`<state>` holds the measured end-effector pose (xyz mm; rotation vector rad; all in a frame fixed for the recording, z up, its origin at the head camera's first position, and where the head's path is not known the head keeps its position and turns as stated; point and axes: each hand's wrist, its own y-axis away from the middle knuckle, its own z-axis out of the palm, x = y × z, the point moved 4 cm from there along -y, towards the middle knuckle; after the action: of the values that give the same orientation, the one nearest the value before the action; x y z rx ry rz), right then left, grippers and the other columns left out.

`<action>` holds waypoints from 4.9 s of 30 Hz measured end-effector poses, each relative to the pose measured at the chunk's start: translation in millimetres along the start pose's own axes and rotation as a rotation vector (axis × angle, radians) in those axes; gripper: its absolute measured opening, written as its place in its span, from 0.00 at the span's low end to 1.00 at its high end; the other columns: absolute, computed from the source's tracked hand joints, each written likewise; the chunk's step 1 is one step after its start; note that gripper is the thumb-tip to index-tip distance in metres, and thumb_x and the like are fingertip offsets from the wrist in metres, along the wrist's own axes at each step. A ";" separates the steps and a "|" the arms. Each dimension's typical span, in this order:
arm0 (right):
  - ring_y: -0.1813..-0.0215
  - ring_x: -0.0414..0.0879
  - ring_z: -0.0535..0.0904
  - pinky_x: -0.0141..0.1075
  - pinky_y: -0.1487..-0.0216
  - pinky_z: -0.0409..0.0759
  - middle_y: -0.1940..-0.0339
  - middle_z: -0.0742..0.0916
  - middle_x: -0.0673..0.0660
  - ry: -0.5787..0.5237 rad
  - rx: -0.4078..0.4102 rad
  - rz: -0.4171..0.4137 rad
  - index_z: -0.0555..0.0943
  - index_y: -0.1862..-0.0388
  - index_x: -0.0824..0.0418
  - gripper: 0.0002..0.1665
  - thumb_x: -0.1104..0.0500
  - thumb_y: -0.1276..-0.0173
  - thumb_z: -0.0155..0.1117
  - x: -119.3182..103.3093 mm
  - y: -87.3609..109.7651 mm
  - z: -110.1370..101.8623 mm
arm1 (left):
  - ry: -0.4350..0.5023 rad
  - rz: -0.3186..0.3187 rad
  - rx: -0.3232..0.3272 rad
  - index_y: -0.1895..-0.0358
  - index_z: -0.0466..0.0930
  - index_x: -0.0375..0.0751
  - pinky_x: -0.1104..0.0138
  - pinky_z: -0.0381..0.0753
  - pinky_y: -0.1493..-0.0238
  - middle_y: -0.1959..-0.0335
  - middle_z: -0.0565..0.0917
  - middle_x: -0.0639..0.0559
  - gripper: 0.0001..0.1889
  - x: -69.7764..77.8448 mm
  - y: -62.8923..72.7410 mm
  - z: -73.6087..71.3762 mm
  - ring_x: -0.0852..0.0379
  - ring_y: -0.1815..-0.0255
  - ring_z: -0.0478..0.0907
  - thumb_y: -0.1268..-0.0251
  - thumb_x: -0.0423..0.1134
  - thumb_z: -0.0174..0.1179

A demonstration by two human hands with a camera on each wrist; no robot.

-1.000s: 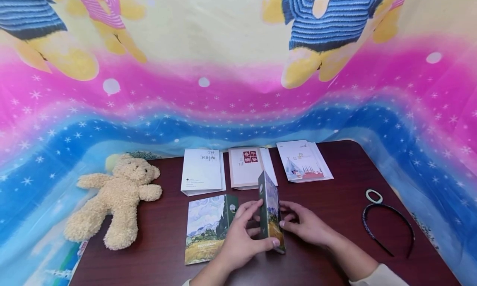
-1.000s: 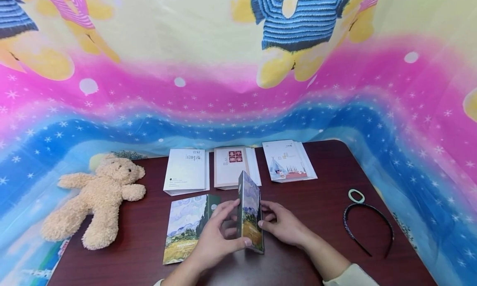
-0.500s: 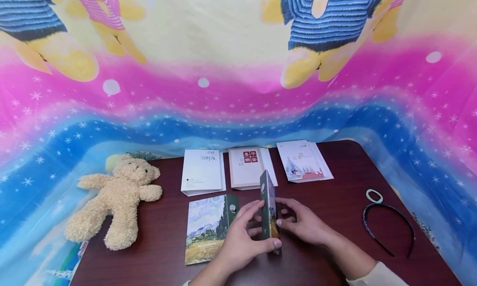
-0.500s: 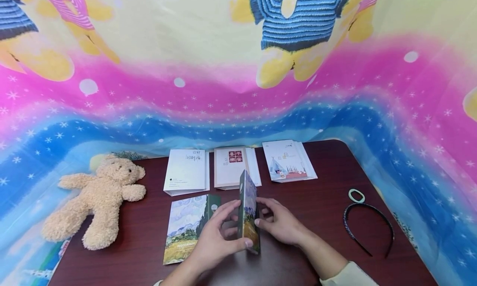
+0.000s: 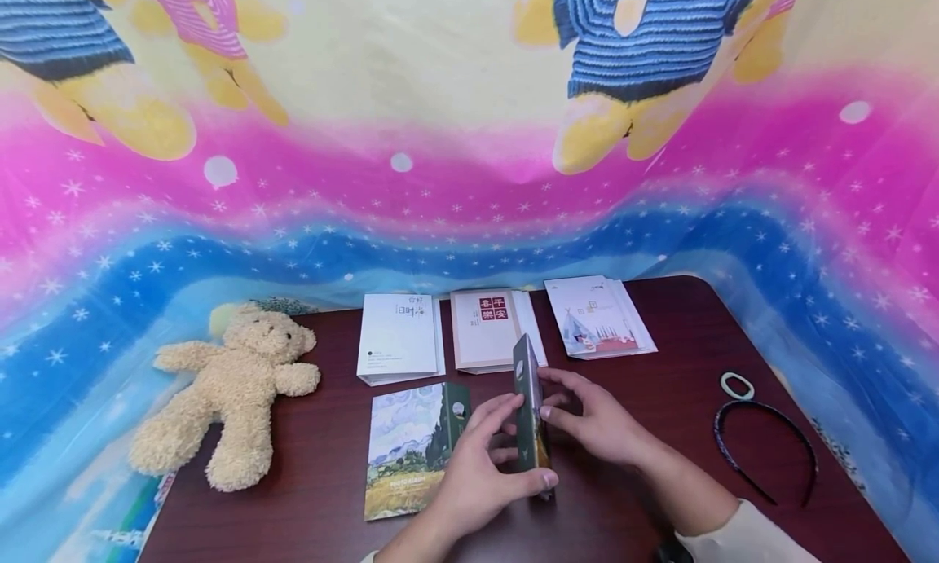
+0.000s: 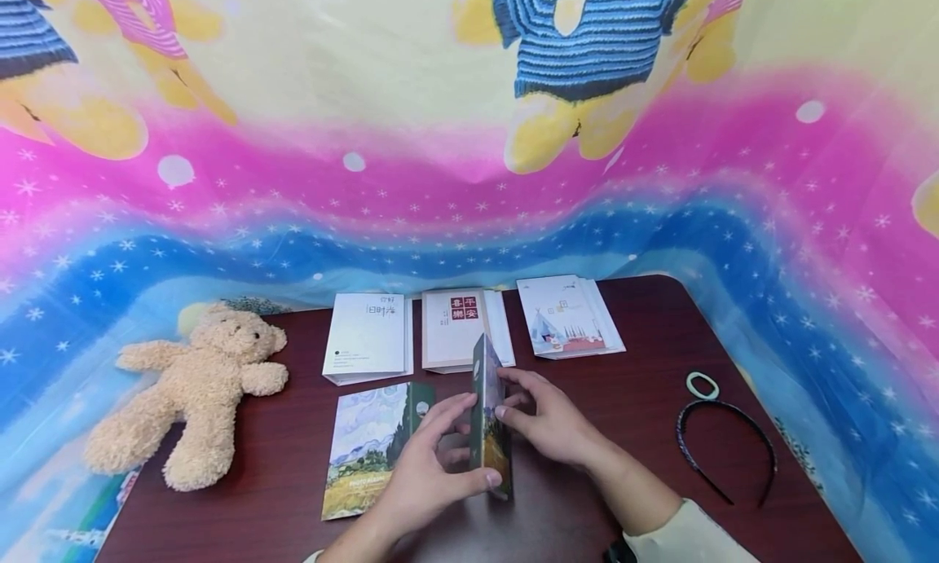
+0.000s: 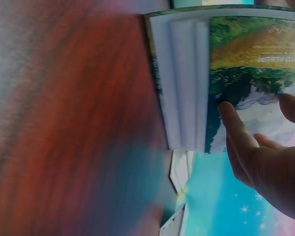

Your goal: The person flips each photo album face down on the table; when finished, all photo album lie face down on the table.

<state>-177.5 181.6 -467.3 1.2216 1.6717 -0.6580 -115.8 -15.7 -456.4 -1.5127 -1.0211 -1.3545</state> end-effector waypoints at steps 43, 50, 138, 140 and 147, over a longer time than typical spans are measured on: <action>0.40 0.57 0.81 0.49 0.50 0.88 0.36 0.77 0.72 -0.338 -0.069 -0.048 0.64 0.17 0.51 0.36 0.59 0.20 0.62 -26.9 8.3 -26.4 | -0.030 0.017 -0.045 0.26 0.71 0.57 0.66 0.82 0.43 0.28 0.63 0.53 0.45 4.5 -9.0 26.8 0.52 0.35 0.75 0.49 0.45 0.83; 0.42 0.56 0.82 0.50 0.51 0.88 0.41 0.79 0.73 -0.333 -0.047 -0.057 0.65 0.19 0.56 0.34 0.58 0.21 0.62 -25.6 10.8 -29.8 | -0.034 0.032 -0.048 0.26 0.71 0.57 0.65 0.82 0.42 0.27 0.63 0.54 0.45 2.2 -11.0 30.6 0.52 0.33 0.72 0.49 0.44 0.83; 0.45 0.46 0.84 0.46 0.58 0.89 0.24 0.69 0.73 -0.382 0.094 0.172 0.60 0.18 0.64 0.39 0.69 0.25 0.59 64.2 15.8 -57.7 | -0.179 -0.130 -0.116 0.28 0.74 0.40 0.53 0.69 0.26 0.26 0.71 0.47 0.37 -61.2 -2.1 20.5 0.46 0.25 0.67 0.39 0.45 0.75; 0.44 0.47 0.84 0.47 0.57 0.89 0.24 0.70 0.72 -0.368 0.097 0.186 0.60 0.18 0.63 0.39 0.69 0.26 0.58 67.0 15.0 -57.2 | -0.179 -0.129 -0.116 0.28 0.74 0.39 0.54 0.69 0.27 0.27 0.72 0.46 0.37 -62.0 -2.1 20.1 0.46 0.25 0.67 0.39 0.45 0.75; 0.45 0.49 0.85 0.47 0.56 0.89 0.27 0.72 0.74 -0.347 0.093 0.184 0.60 0.18 0.66 0.40 0.72 0.28 0.57 72.5 11.5 -54.5 | -0.237 -0.123 -0.108 0.27 0.73 0.39 0.56 0.71 0.27 0.27 0.74 0.46 0.37 -62.3 -1.0 17.3 0.46 0.25 0.68 0.38 0.46 0.74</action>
<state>-192.0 261.9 -508.5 1.2303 1.2389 -0.7895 -116.6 -1.3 -519.5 -1.7470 -1.2224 -1.3552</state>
